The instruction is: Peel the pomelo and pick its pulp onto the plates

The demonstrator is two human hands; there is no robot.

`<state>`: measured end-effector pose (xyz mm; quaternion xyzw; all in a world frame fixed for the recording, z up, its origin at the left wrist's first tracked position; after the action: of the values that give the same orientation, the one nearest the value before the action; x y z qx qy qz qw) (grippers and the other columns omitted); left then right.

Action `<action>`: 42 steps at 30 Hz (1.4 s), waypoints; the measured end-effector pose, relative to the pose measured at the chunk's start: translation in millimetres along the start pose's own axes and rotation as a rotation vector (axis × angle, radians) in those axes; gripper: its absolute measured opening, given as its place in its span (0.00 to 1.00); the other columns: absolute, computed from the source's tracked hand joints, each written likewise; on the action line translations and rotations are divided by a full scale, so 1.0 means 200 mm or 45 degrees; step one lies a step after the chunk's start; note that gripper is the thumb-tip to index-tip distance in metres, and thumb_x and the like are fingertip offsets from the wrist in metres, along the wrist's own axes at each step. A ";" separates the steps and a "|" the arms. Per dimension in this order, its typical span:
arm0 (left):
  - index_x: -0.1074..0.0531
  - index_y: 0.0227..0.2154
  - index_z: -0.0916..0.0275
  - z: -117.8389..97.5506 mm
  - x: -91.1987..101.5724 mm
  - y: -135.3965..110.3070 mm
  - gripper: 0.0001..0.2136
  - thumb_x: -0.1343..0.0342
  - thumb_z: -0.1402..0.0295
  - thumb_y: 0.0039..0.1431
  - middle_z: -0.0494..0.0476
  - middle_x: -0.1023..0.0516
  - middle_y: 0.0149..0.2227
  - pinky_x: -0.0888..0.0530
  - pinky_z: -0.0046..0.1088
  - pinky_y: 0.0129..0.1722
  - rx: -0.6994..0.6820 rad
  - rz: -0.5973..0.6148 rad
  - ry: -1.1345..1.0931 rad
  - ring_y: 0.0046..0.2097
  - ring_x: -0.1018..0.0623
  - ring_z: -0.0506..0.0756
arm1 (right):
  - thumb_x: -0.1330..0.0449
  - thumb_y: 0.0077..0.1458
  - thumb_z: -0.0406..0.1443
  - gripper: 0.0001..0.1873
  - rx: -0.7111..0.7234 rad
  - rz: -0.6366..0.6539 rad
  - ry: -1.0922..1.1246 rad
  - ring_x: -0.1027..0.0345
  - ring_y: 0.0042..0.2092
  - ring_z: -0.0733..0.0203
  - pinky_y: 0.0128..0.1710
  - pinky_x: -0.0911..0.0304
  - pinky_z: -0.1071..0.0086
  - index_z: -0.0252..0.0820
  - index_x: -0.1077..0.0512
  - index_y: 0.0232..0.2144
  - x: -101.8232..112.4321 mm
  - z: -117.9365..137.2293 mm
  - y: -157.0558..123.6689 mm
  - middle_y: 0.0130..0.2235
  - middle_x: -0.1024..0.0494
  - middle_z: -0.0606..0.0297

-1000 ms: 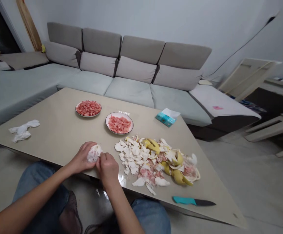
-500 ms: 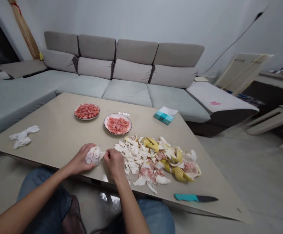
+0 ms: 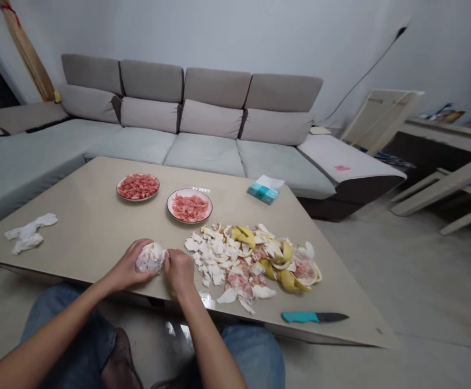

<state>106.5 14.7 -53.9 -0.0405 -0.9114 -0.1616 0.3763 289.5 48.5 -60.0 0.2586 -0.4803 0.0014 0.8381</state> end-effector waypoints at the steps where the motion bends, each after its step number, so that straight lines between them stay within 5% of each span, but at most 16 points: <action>1: 0.41 0.57 0.58 0.00 0.00 0.00 0.34 0.37 0.70 0.44 0.63 0.36 0.58 0.37 0.45 0.62 -0.006 0.005 0.001 0.61 0.35 0.63 | 0.46 0.59 0.32 0.14 -0.051 -0.046 -0.050 0.33 0.28 0.63 0.29 0.46 0.73 0.39 0.25 0.24 -0.01 -0.03 0.02 0.26 0.23 0.61; 4: 0.42 0.57 0.57 0.01 0.01 -0.03 0.35 0.37 0.70 0.45 0.63 0.36 0.58 0.37 0.44 0.62 -0.006 0.039 -0.014 0.61 0.35 0.62 | 0.51 0.60 0.30 0.16 -0.184 -0.158 -0.112 0.33 0.29 0.60 0.30 0.46 0.71 0.35 0.25 0.26 0.06 -0.16 0.07 0.27 0.23 0.56; 11: 0.42 0.58 0.57 0.04 0.02 -0.03 0.34 0.38 0.69 0.46 0.62 0.37 0.59 0.38 0.44 0.62 -0.018 0.039 -0.001 0.62 0.35 0.62 | 0.49 0.57 0.27 0.18 -0.214 -0.328 -0.294 0.32 0.34 0.57 0.33 0.44 0.69 0.40 0.24 0.46 0.43 -0.40 0.10 0.36 0.23 0.56; 19: 0.50 0.64 0.55 -0.02 -0.04 -0.07 0.43 0.35 0.64 0.46 0.65 0.43 0.60 0.40 0.51 0.61 0.051 -0.133 0.193 0.62 0.39 0.66 | 0.49 0.48 0.23 0.26 -0.155 -0.174 -0.379 0.34 0.46 0.51 0.46 0.40 0.62 0.35 0.27 0.50 0.49 -0.59 -0.01 0.45 0.23 0.51; 24: 0.49 0.62 0.57 -0.04 -0.11 -0.04 0.39 0.37 0.61 0.49 0.66 0.38 0.58 0.38 0.52 0.59 0.137 -0.282 0.219 0.60 0.36 0.67 | 0.49 0.45 0.21 0.25 -0.046 -0.257 -0.201 0.34 0.46 0.51 0.48 0.38 0.59 0.36 0.25 0.45 0.43 -0.42 -0.03 0.44 0.23 0.51; 31: 0.41 0.56 0.57 0.00 -0.09 0.00 0.30 0.38 0.64 0.49 0.62 0.33 0.54 0.34 0.47 0.58 0.064 -0.245 0.110 0.57 0.32 0.63 | 0.44 0.57 0.29 0.14 0.323 -0.027 0.230 0.30 0.43 0.56 0.44 0.34 0.64 0.41 0.26 0.45 0.22 0.01 -0.07 0.42 0.22 0.57; 42: 0.40 0.54 0.60 -0.02 -0.09 0.00 0.28 0.41 0.70 0.47 0.64 0.33 0.54 0.34 0.46 0.57 0.086 -0.237 0.116 0.56 0.32 0.63 | 0.44 0.61 0.33 0.07 0.418 0.115 -0.150 0.32 0.34 0.60 0.33 0.40 0.70 0.40 0.26 0.32 0.12 0.15 -0.02 0.32 0.24 0.61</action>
<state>123.3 14.1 -63.8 0.0643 -0.8981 -0.1665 0.4018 279.5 26.8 -29.5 0.3697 -0.5331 0.1024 0.7541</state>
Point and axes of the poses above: each hand's wrist, its own y-axis towards the middle knuckle, its own x-axis out of the back of the hand, z = x × y, the point moved 1 cm from there along y, towards the middle knuckle
